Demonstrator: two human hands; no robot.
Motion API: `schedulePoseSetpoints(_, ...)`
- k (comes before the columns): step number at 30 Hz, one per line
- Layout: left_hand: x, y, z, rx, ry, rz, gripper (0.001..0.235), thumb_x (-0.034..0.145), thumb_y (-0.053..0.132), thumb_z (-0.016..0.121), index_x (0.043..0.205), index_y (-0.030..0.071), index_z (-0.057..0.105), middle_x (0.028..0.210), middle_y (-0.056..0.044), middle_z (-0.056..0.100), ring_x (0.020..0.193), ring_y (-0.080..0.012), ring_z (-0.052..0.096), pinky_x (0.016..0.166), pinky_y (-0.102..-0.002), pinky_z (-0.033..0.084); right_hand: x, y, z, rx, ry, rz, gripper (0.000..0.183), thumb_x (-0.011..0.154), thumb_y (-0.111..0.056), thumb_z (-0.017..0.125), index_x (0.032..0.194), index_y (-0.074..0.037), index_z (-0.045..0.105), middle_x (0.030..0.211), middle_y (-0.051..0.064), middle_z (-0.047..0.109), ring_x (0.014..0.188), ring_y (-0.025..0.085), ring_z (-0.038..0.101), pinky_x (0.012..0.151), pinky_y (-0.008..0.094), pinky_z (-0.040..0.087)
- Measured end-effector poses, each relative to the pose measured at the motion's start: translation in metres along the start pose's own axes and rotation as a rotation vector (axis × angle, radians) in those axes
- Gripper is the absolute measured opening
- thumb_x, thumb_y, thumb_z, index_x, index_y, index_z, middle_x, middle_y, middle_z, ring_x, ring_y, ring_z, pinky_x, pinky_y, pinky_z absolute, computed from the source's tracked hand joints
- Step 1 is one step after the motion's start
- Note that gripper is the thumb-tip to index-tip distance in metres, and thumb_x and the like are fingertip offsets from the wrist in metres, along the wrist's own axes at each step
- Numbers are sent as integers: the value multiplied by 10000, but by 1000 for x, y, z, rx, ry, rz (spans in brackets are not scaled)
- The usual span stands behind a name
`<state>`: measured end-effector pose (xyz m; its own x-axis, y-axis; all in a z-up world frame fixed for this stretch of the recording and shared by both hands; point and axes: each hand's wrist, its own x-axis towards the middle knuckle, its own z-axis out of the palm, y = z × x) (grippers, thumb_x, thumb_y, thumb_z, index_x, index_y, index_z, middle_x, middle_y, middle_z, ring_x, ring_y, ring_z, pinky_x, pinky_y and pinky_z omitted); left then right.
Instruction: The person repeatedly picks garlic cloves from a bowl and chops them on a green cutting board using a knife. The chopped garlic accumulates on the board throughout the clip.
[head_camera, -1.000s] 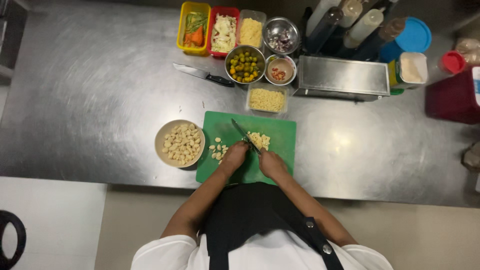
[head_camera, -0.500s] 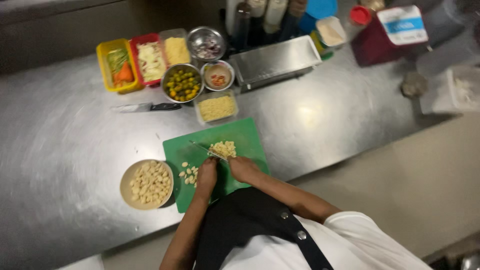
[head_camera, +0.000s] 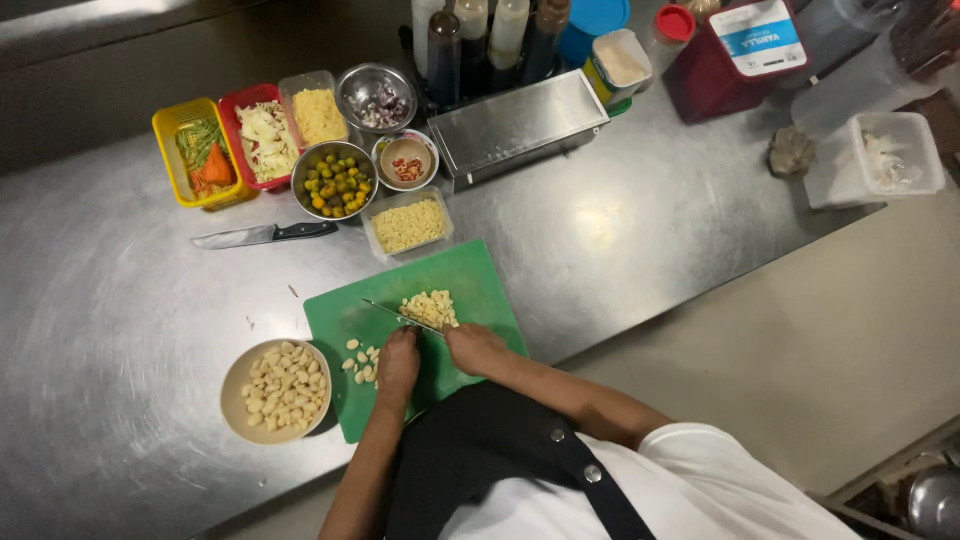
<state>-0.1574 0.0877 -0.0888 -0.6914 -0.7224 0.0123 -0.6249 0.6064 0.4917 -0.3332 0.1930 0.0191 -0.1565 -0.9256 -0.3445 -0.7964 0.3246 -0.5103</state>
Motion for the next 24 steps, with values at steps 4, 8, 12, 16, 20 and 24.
schedulePoseSetpoints(4,-1,-3,2,-8,4,19,229,853,26,530,1019,26,687,1067,-192,703,998,-391,675,859,-485,567,2,4,9,32,6,-23,223,923,-126,547,1104,-29,633,928,270,710,881,477,693,764,595,536)
schedulePoseSetpoints(8,-4,-4,0,-41,44,88,262,854,35,534,1060,32,694,1077,-191,704,1014,-393,669,859,-484,560,11,12,26,29,-18,4,239,921,-137,535,1119,-38,625,924,279,710,871,484,689,743,602,537)
schedulePoseSetpoints(12,-3,-4,1,-44,22,70,288,872,41,550,1111,49,712,1084,-194,688,1052,-380,651,912,-472,546,20,17,27,-37,-65,20,223,1023,-187,483,1106,-32,621,933,281,713,858,488,701,753,600,550)
schedulePoseSetpoints(16,-5,-3,3,-42,62,80,289,844,47,552,1085,39,711,1095,-186,683,1066,-374,644,907,-453,551,8,8,12,21,-4,-15,245,999,-237,528,1109,-38,617,905,282,709,843,506,683,743,617,534)
schedulePoseSetpoints(20,-8,-3,-1,-103,92,96,350,834,5,558,1148,39,709,1123,-166,687,1078,-362,644,909,-458,553,0,-2,-2,-13,-33,-12,253,995,-236,550,1124,-25,602,907,284,707,853,509,681,747,623,533)
schedulePoseSetpoints(24,-7,0,-8,-106,90,99,292,854,11,581,1118,33,705,1118,-158,692,1084,-355,648,902,-456,554,6,-6,0,-1,-18,-36,255,1009,-226,550,1150,-19,598,906,293,704,840,519,679,757,630,528)
